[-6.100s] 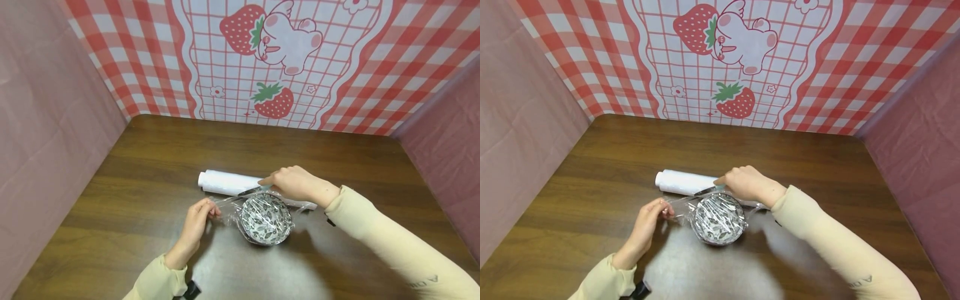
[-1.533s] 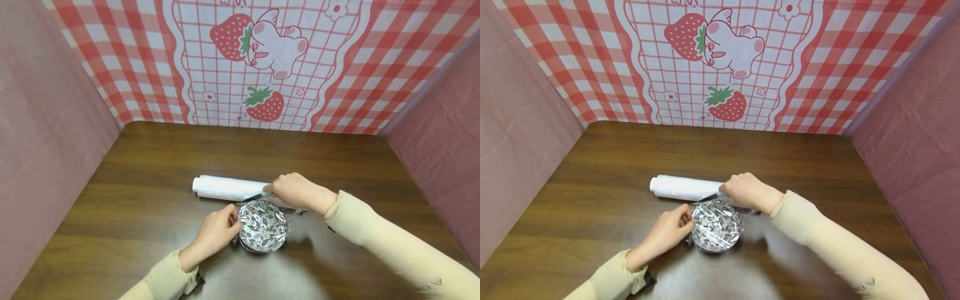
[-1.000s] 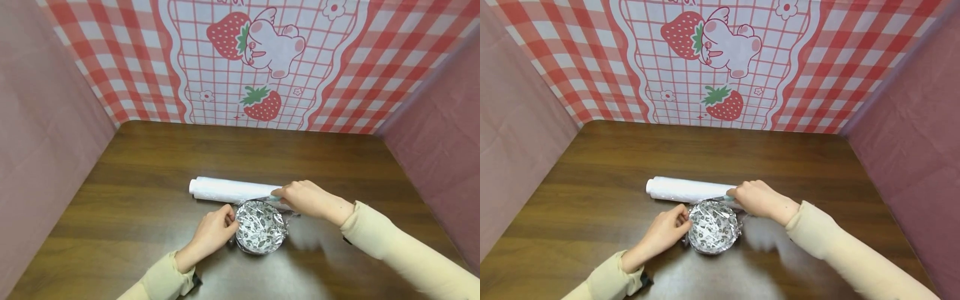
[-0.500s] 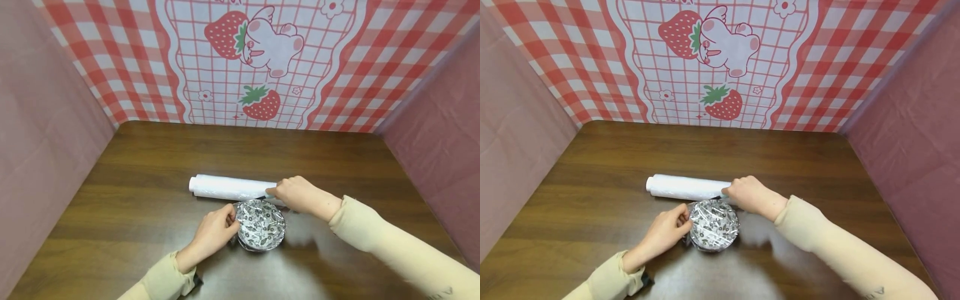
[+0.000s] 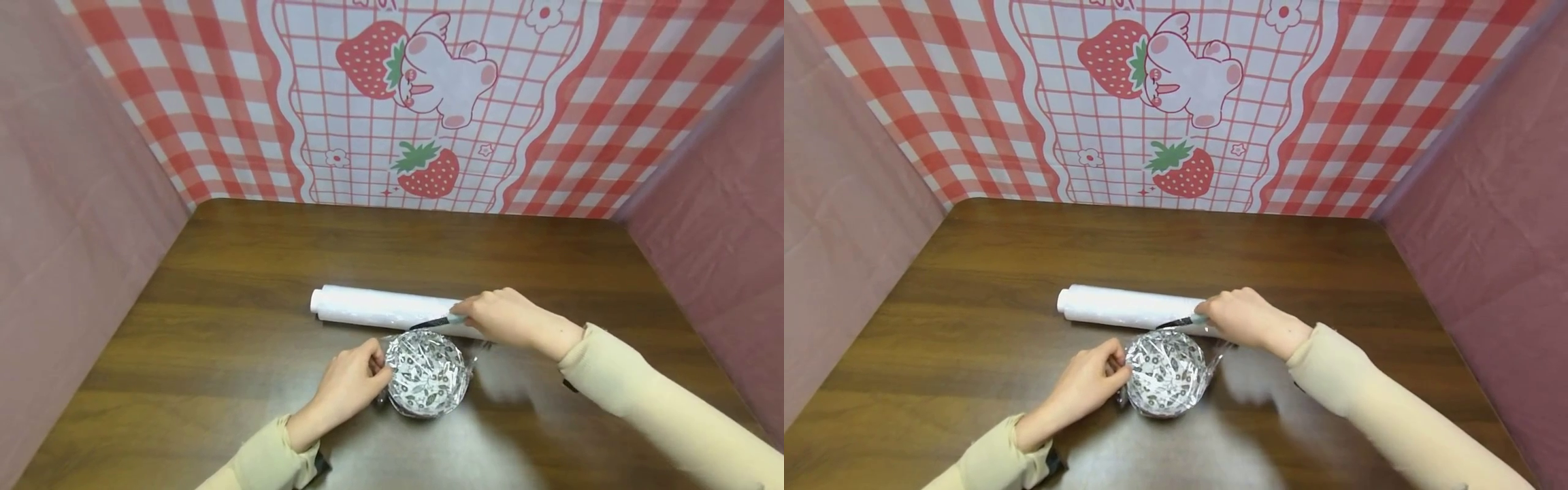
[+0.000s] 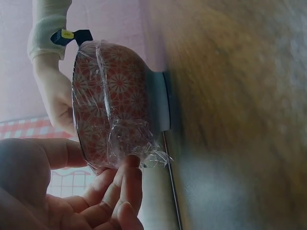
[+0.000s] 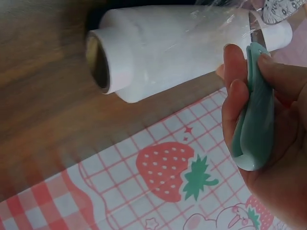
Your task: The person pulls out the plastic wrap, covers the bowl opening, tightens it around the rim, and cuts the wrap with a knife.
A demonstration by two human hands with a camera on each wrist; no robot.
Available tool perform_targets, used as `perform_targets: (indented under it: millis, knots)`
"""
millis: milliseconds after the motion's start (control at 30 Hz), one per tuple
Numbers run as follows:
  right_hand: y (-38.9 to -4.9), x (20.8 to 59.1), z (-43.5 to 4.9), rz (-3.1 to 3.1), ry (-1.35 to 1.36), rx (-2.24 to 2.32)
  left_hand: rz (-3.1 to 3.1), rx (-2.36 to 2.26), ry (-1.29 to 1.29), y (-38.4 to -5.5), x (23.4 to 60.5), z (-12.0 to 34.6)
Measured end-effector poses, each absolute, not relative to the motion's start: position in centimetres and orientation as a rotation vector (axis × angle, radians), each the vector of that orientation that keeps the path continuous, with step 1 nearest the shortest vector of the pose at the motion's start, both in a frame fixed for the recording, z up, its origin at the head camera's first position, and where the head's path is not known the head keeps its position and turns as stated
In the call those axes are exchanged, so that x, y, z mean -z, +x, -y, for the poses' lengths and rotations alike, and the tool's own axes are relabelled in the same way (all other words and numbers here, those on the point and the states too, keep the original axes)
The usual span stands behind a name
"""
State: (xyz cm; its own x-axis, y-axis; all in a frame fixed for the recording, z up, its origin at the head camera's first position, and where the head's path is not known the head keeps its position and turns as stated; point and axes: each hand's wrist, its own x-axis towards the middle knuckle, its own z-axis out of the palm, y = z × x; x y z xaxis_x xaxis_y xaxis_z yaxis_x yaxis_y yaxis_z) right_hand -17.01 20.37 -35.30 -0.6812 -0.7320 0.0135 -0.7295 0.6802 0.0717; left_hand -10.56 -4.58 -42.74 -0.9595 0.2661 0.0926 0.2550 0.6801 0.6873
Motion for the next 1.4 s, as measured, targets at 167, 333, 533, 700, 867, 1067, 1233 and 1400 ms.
perform_targets:
  millis: [167,333,533,700,867,1067,1233,1400]
  knots:
    - [-16.2,35.1,-21.3,2.832,1.217,0.079,-2.859,-1.168,0.444,-10.6,42.8,4.6]
    - [-15.3,35.0,-21.7,2.889,1.204,0.061,-2.861,-1.165,0.443,-10.6,42.8,4.7]
    - [-15.2,35.1,-21.7,2.856,1.215,0.092,-2.854,-1.17,0.441,-10.6,42.7,4.8]
    - [-15.3,35.3,-21.9,2.829,1.223,0.116,-2.852,-1.172,0.452,-10.6,42.7,4.7]
    - [-15.1,35.5,-21.6,2.8,1.23,0.118,-2.884,-1.151,0.452,-10.5,42.7,4.7]
    - [-15.0,36.2,-21.1,2.686,1.223,0.234,-2.865,-1.146,0.458,-10.5,42.8,4.6]
    - [-15.2,35.7,-21.7,2.761,1.215,0.17,-2.834,-1.172,0.464,-10.4,42.9,4.5]
    - [-15.1,35.3,-22.9,2.895,1.184,0.034,-2.788,-1.223,0.42,-10.3,43.0,4.6]
